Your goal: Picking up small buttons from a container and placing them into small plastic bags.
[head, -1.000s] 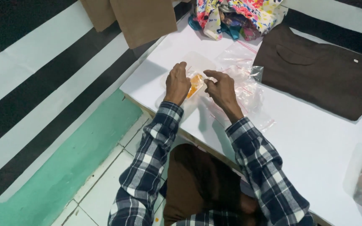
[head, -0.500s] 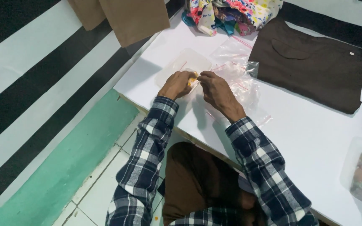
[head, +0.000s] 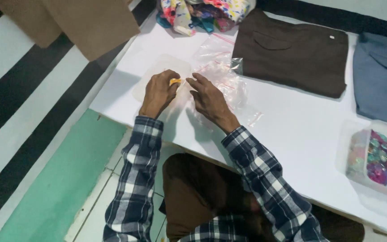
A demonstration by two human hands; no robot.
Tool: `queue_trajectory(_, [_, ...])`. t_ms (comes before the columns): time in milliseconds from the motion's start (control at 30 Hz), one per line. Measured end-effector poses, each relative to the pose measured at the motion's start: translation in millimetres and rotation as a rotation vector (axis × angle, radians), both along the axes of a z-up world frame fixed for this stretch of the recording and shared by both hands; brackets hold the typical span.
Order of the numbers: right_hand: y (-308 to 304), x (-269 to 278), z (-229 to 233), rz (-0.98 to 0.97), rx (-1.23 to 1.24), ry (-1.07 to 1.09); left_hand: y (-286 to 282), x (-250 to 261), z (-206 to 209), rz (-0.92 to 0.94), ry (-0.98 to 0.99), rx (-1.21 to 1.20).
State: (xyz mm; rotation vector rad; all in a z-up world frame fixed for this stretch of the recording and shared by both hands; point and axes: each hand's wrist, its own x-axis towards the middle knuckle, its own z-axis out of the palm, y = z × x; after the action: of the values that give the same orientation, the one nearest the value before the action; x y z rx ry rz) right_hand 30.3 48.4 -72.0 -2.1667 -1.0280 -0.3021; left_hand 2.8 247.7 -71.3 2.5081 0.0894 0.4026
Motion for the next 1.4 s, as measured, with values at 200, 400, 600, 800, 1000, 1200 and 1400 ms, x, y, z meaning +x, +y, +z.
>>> queue_trajectory(200, [-49.2,14.9,-50.1,-0.151,0.388,0.1,-76.7,-25.3,26.7,-0.225,-0.451,-0.024])
queue_trajectory(400, [-125.7,-4.2,-26.9,-0.306,0.508,0.173,-150.6,-25.0,11.1,-0.417,-0.361,-0.15])
queue_trajectory(600, [-212.9,-33.7,4.0,-0.437,0.498,0.17,-247.7,-15.8,2.9,-0.573,-0.253,-0.304])
queue_trajectory(800, [-323.1,-60.4,28.6,-0.607,0.324,-0.015,-357.6,-15.3,22.5,-0.761,-0.236,-0.323])
queue_trajectory(1000, [-423.8,-92.0,65.7,-0.782,-0.011,0.252,-451.3,-16.6,39.4,-0.935,-0.136,-0.155])
queue_trajectory(1200, [-440.1,-113.7,112.4,-0.852,-0.472,0.638,-512.6,4.8,-7.6,-1.002,-0.01,0.304])
queue_trajectory(1400, [-456.3,-106.8,70.5,-0.753,-0.529,0.61,-527.0,12.4,-35.9,-0.947,-0.136,0.436])
